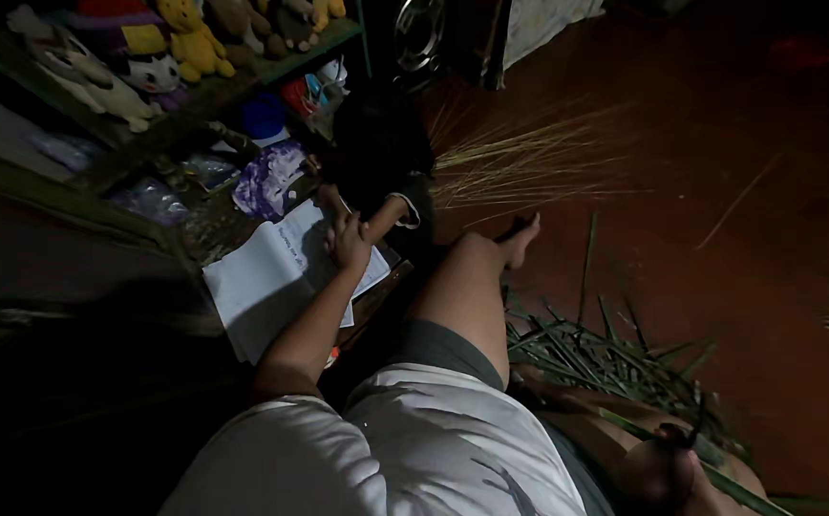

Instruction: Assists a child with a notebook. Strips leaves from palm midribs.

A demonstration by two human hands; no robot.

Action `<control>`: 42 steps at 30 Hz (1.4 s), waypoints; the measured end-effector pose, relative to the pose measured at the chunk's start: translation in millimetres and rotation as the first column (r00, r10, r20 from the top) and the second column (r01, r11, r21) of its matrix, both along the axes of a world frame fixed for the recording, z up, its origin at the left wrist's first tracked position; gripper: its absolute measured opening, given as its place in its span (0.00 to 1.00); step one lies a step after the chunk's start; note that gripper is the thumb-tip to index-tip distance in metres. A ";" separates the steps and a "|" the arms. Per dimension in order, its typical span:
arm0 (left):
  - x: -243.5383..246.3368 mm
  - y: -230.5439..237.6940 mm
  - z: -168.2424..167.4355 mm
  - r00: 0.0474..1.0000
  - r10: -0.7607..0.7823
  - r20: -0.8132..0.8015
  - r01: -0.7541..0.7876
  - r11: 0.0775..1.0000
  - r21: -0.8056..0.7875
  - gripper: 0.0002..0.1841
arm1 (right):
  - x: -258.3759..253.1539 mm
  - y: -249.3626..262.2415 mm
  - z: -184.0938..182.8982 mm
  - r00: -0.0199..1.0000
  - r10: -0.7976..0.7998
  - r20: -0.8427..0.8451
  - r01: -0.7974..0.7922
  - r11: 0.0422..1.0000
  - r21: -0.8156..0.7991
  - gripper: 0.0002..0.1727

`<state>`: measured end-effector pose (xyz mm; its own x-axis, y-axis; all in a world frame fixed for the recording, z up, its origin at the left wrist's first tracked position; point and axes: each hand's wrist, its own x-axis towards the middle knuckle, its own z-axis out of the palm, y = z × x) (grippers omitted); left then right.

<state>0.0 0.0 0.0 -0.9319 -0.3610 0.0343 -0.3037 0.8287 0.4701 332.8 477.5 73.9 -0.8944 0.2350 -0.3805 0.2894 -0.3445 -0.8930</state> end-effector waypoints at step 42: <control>-10.0 -18.5 3.6 0.916 -0.247 0.317 0.363 0.846 -0.390 0.29 | -0.9 -1.1 -1.8 0.998 -0.059 0.019 0.059 0.998 0.013 0.17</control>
